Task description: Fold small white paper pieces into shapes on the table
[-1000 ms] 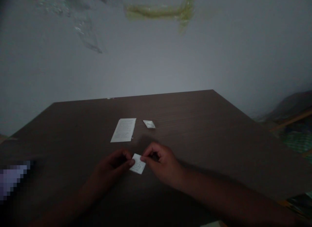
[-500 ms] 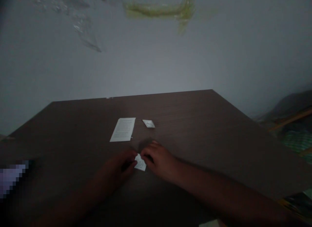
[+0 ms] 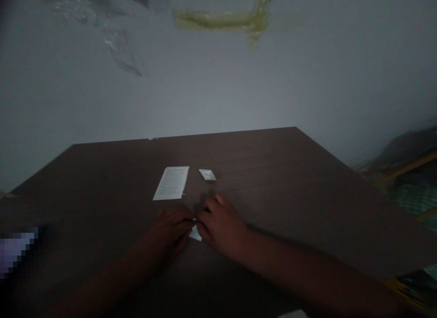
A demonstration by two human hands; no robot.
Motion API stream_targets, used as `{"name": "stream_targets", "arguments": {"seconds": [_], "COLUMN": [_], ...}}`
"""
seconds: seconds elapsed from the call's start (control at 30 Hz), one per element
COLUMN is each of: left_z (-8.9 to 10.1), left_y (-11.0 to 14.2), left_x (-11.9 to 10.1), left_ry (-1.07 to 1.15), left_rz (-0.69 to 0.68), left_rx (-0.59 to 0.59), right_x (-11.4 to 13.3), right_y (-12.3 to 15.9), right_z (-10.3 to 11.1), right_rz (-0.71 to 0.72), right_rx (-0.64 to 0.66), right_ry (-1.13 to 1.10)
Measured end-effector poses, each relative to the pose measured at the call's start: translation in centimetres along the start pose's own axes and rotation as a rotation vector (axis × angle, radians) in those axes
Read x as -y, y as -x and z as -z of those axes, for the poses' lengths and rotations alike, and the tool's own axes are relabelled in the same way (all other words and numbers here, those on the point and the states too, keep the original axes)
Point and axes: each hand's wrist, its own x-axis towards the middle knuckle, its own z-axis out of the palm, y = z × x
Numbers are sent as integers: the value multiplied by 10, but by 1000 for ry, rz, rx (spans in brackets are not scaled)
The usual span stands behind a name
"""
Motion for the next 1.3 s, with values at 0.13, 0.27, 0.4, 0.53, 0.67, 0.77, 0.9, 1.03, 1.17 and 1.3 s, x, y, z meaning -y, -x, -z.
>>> {"name": "stream_targets", "arguments": {"seconds": [0.13,0.27,0.4,0.53,0.67,0.77,0.9,1.03,1.17,1.3], "left_z": [1,1,1,-1,-1,-1,-8,-19,-24,-27], "left_y": [-2,-2,-1,0,1,1,4,6,5,4], "left_x": [-3,-5,-5,-5,-8,-10,-3,6,9,15], "left_ry": [-129,-192,-270,-318,-309,-335,-374,-369,-353,-360], "left_rz": [-4,-14,-13,-19,-29,-29,-94,-117,-138,-175], "left_rx": [58,64,68,64,58,74,26,-65,-72,-96], "right_x": [5,6,5,0,-10,-18,-21,-17,-14,-10], "right_y": [-1,-3,-5,-5,-5,-5,-3,-1,-1,-3], "right_z": [-2,-3,0,1,-2,-3,2,4,0,-2], "right_rz": [-50,-82,-142,-167,-185,-182,-91,69,77,19], "right_rx": [-8,-12,13,39,4,-35,-88,13,111,121], "right_ry": [34,78,105,89,44,-5,-132,-192,-132,-110]}}
